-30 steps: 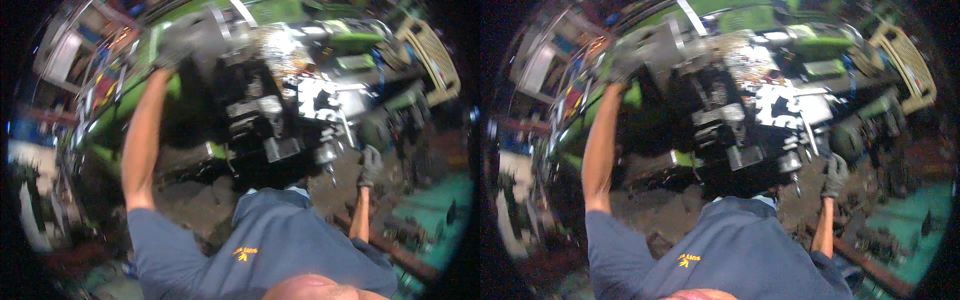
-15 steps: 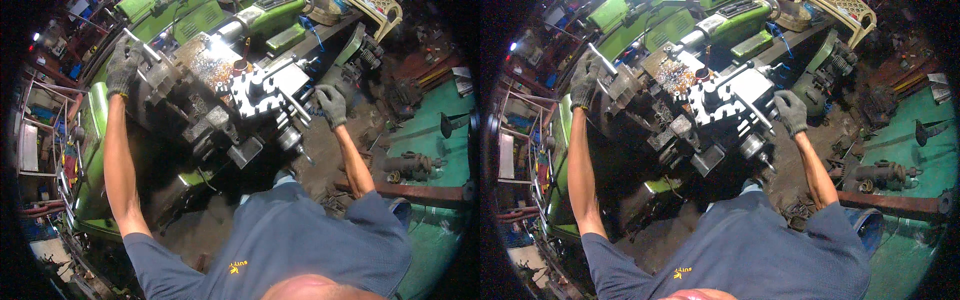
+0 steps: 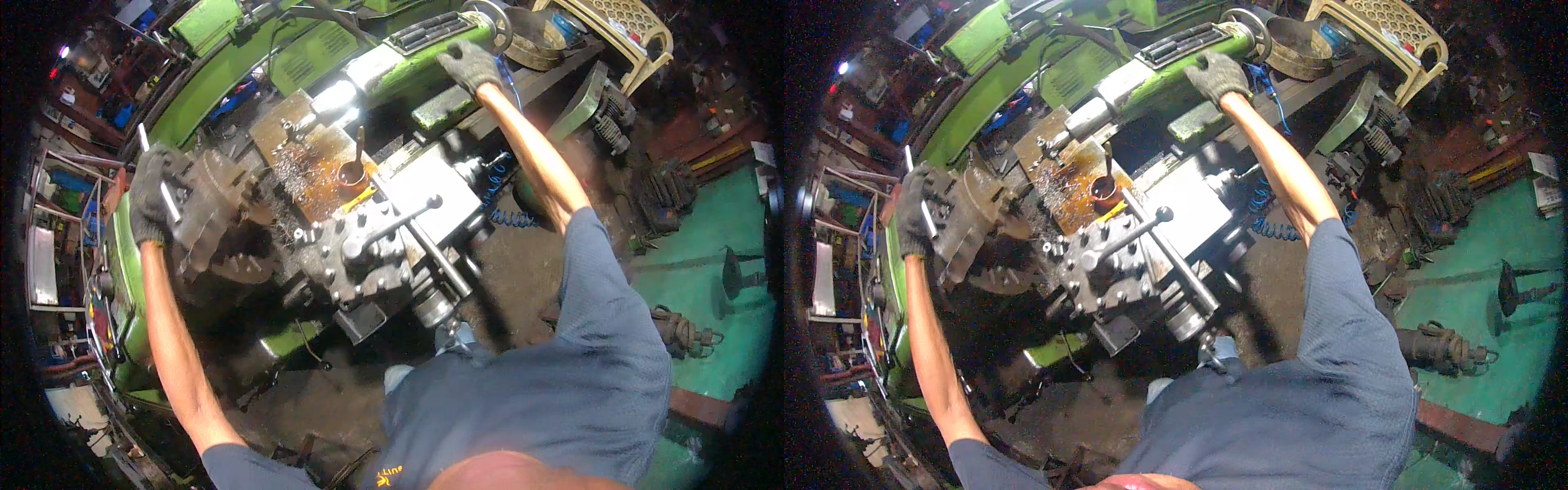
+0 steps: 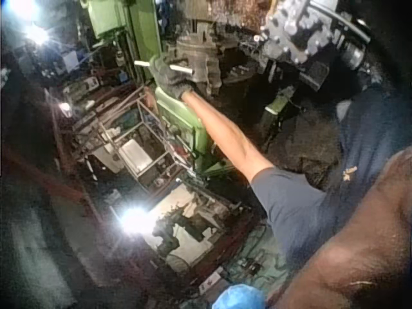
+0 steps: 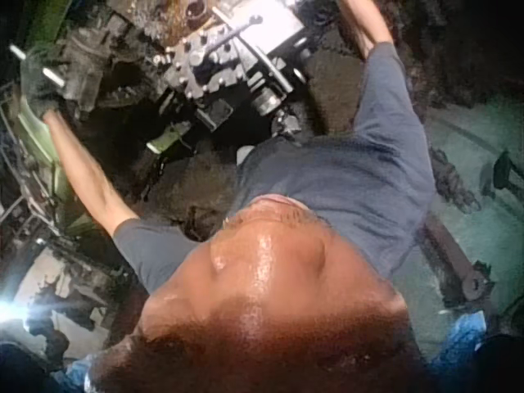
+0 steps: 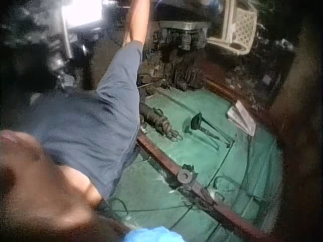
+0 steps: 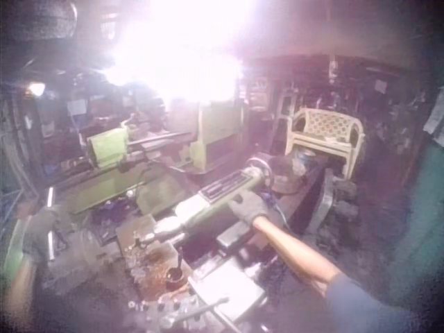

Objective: The person operates a green industrial lathe, using both hands to manipulate the control levers and adjust the tool carriage. They engage the chuck and move the cutting tool along the rotating metal workpiece while a second person works nearby in the background.

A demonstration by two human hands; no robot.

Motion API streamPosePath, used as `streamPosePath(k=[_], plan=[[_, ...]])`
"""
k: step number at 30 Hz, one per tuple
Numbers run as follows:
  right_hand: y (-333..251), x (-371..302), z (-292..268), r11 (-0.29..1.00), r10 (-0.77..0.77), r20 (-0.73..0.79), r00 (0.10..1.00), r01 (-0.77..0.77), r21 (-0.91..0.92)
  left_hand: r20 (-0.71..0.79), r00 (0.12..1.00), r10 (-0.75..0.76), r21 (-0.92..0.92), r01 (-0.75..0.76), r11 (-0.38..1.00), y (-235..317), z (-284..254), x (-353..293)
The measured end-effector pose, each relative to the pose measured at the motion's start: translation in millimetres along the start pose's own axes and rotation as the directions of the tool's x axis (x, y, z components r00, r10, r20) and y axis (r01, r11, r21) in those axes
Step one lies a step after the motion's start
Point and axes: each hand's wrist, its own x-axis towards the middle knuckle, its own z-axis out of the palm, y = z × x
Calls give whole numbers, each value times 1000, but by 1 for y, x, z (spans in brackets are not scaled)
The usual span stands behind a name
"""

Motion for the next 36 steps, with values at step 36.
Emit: streamPosePath(k=[36], plan=[[-14, -206, -77, 812, 87, 23, 996, -84, 578, 153, 937, -315, -190, 340, 921, 16, 13, 2]])
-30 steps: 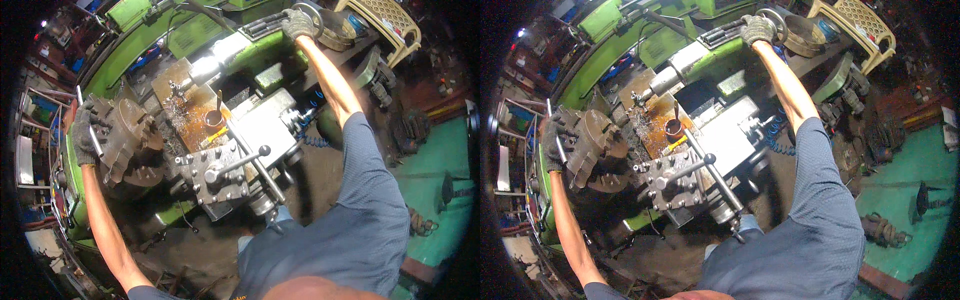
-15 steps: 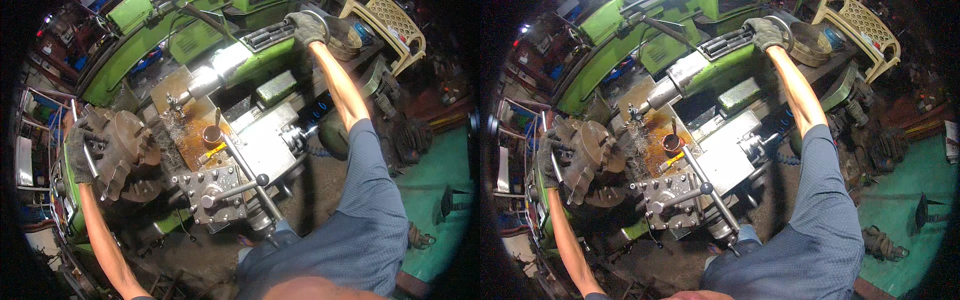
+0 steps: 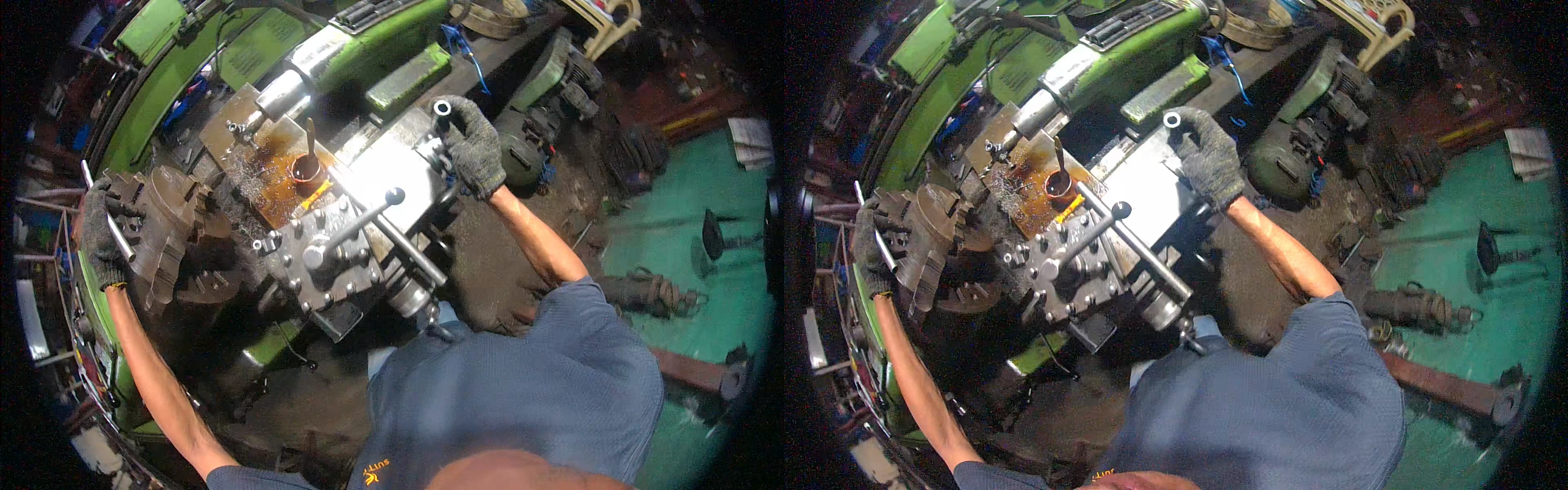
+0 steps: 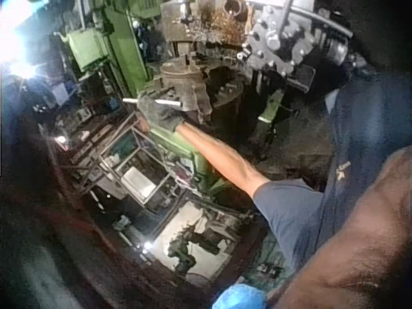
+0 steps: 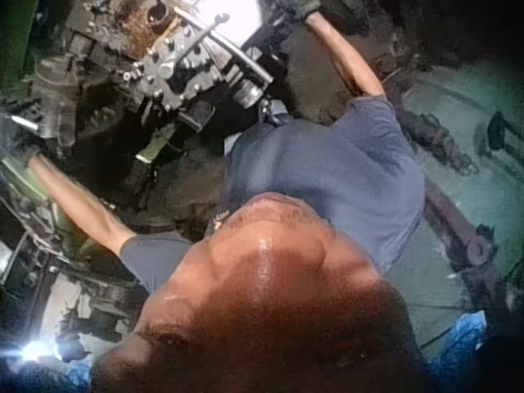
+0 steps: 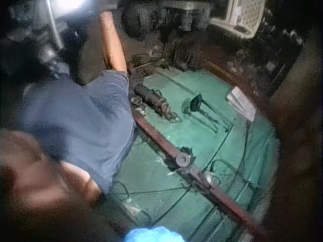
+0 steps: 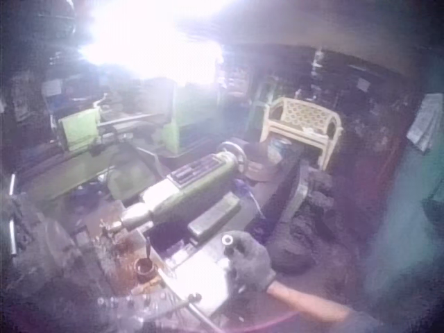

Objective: The person operates a green industrial lathe, using both hands to manipulate the control levers and adjust the tool carriage. They engage the chuck and move the cutting tool along the rotating metal workpiece while a second person works nearby in the background.

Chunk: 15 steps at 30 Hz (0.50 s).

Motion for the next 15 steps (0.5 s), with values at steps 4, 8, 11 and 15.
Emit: streamPosePath(k=[4, 8, 11, 15], plan=[[-21, -57, 0, 997, -36, -61, 997, 40, 73, 36, 997, 71, -95, -68, 993, -15, 1, 14], [-57, -101, -2, 980, 29, -114, 993, -6, 198, 33, 998, 60, -140, -55, 989, -10, 17, 22], [-104, -122, -1, 805, 171, -5, 985, -137, 577, -27, 967, 252, 127, -247, 961, -20, 10, 30], [-141, -158, 11, 314, 358, 253, 899, -371, 874, 27, 937, 349, 500, -315, 807, -21, 5, 35]])
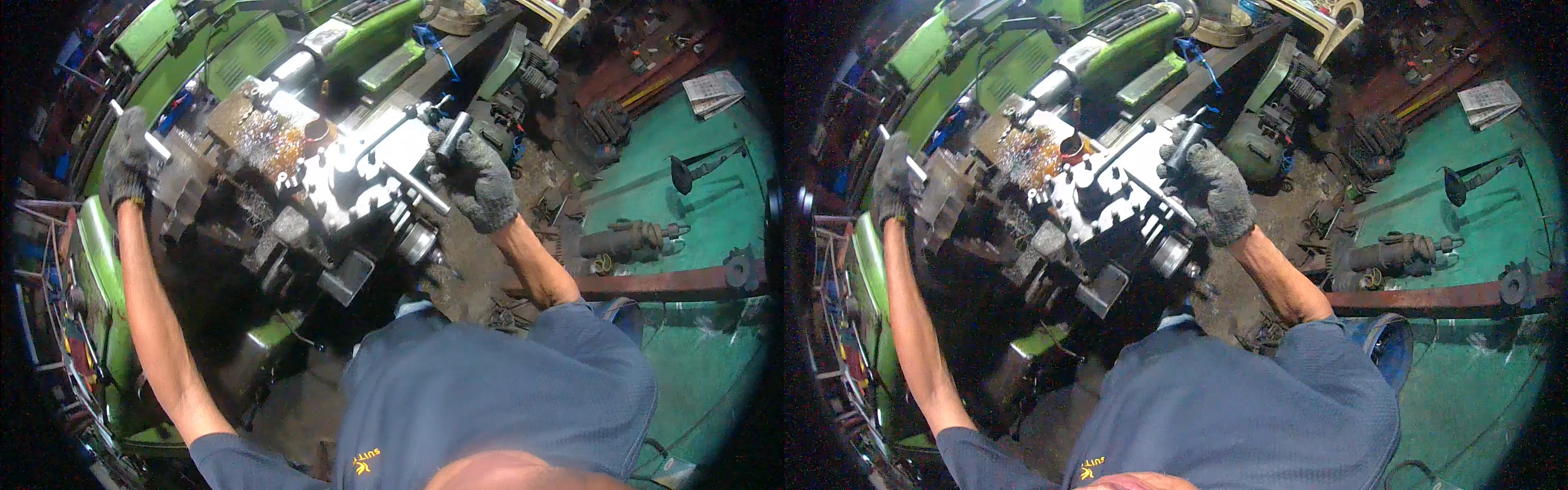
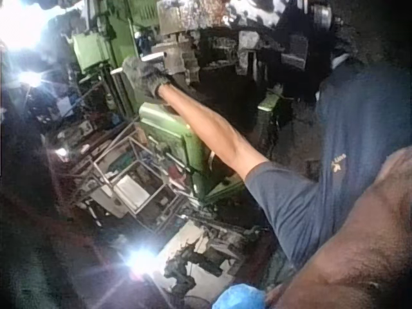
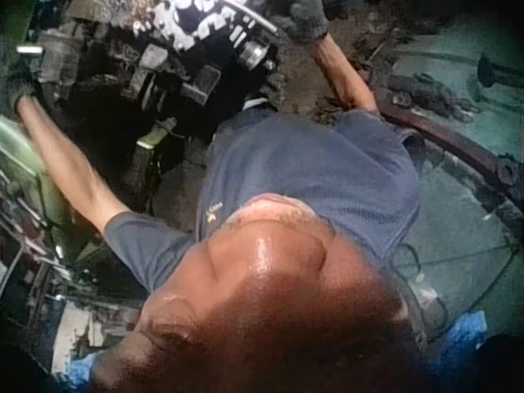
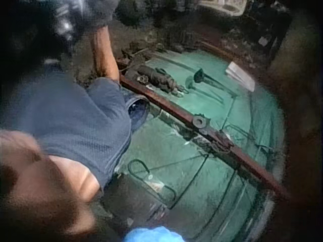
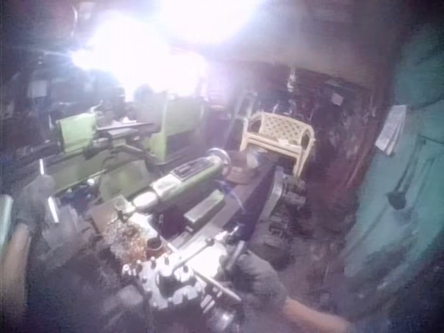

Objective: The person operates a green industrial lathe, using both hands to manipulate the control levers and adjust the tool carriage. They engage the chuck and move the cutting tool along the rotating metal workpiece while a second person works nearby in the background.

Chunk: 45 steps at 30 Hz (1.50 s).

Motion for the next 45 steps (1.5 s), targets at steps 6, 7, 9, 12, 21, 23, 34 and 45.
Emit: streamPosePath(k=[6, 7, 9, 12, 21, 23, 34, 45], plan=[[54, -47, 25, 891, 215, -33, 976, -182, 416, -37, 983, 181, 176, -172, 969, -5, 8, 8], [62, -50, 26, 838, 270, -11, 963, -229, 495, -4, 993, 115, 190, -112, 975, 7, -10, -2], [77, -55, 23, 735, 339, -11, 941, -257, 628, 6, 988, 155, 120, -155, 981, 4, -8, 2], [89, -60, 26, 706, 333, -66, 941, -202, 679, 21, 960, 279, 103, -279, 955, -16, 4, 13], [66, -61, 50, 930, -52, -103, 993, 10, -368, -17, 970, 243, -126, -243, 962, -34, -16, 0], [31, -39, 43, 972, 209, -98, 973, -196, 126, -36, 993, 109, -221, -114, 969, 11, 5, -17], [68, 236, 171, -84, 422, 639, 643, 729, -679, -119, 988, 100, 140, -83, 987, 37, -8, -25], [243, 338, 202, -484, 638, 578, 509, 849, -213, -125, 924, 362, 408, -284, 868, 42, -14, -33]])
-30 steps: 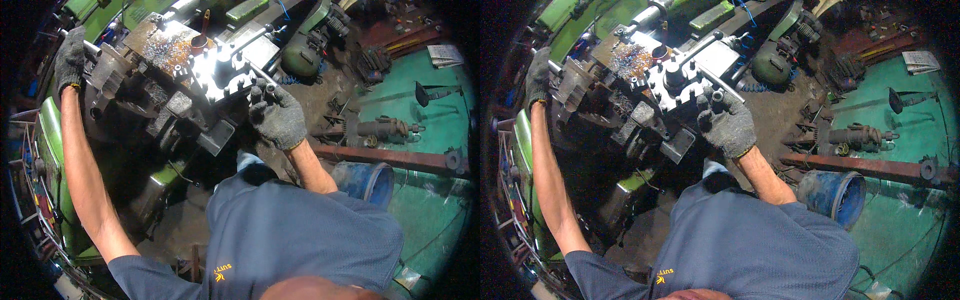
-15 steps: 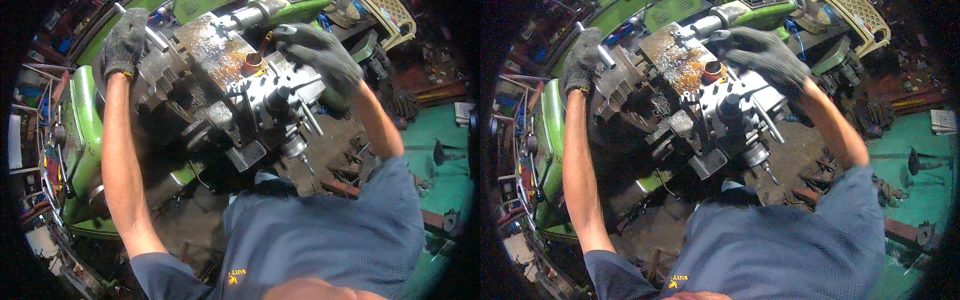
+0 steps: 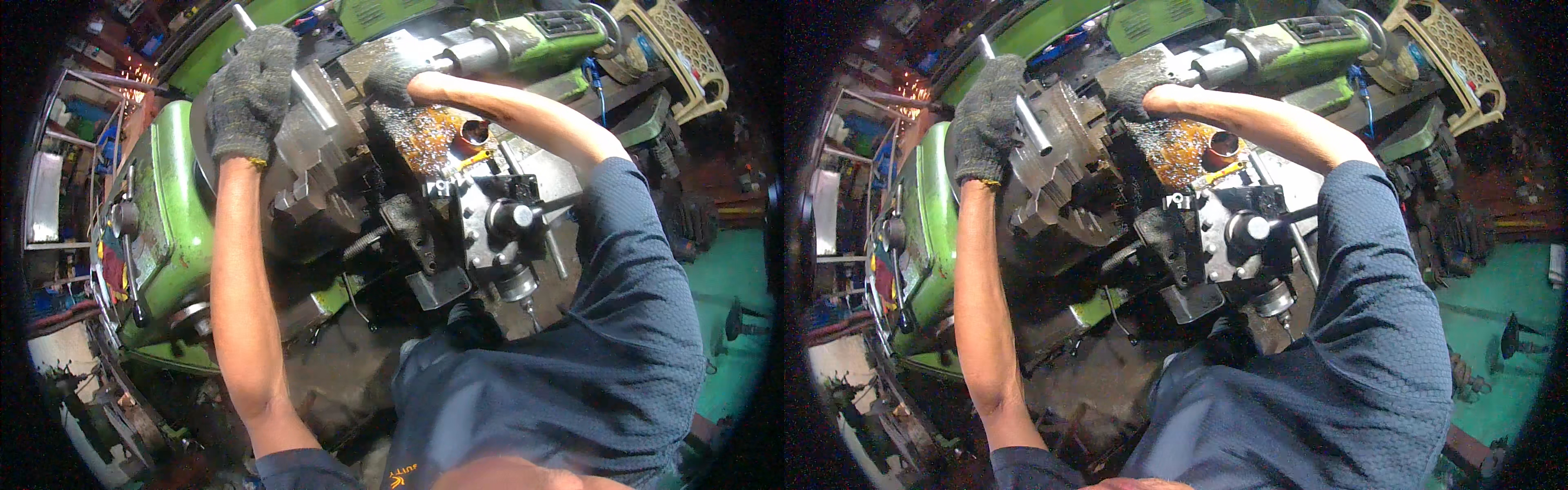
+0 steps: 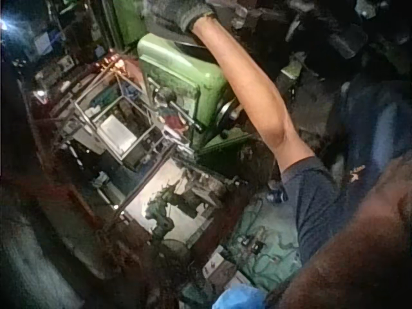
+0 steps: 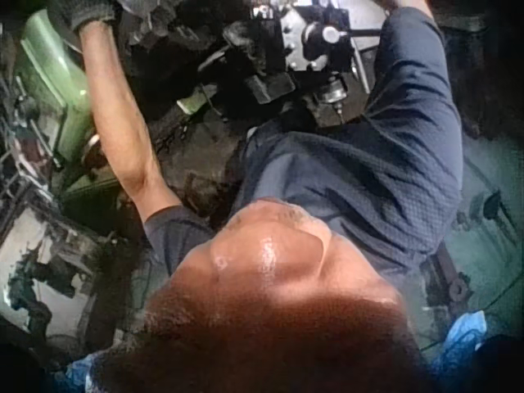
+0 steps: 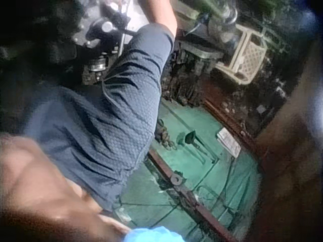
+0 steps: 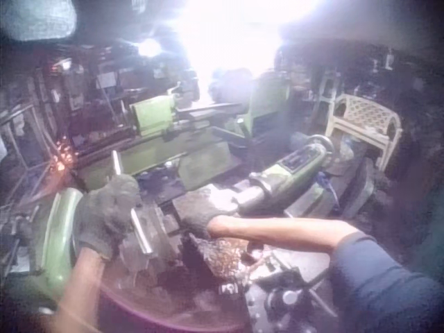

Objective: The person operates a green industrial lathe, using both hands to manipulate the control levers and adjust the tool carriage. They engage the chuck and move the cutting tool along the rotating metal workpiece while a second person works nearby in the background.

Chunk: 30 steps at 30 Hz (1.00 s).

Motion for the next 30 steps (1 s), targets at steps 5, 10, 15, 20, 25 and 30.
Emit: streamPosePath(k=[5, 10, 15, 20, 25, 30], plan=[[23, 14, 33, 968, -34, -73, 997, 51, 247, -33, 999, 38, -6, -38, 999, 5, -2, 1], [31, 21, 42, 965, -92, -53, 994, 102, 241, 21, 994, -103, -94, 104, 990, 16, -8, 8], [37, 24, 59, 887, -115, -200, 973, 191, 419, 29, 989, -142, -148, 145, 978, 10, 0, 7], [26, 16, 46, 943, -50, -128, 991, 89, 321, 101, 982, -160, -153, 174, 973, 10, -10, 9], [45, 30, 95, 896, -157, -392, 906, 298, 331, 132, 985, -108, -114, 124, 986, 8, -5, 13], [15, 6, 32, 888, -141, -218, 966, 221, 403, 218, 967, -128, -56, 143, 988, -3, -7, 0]])
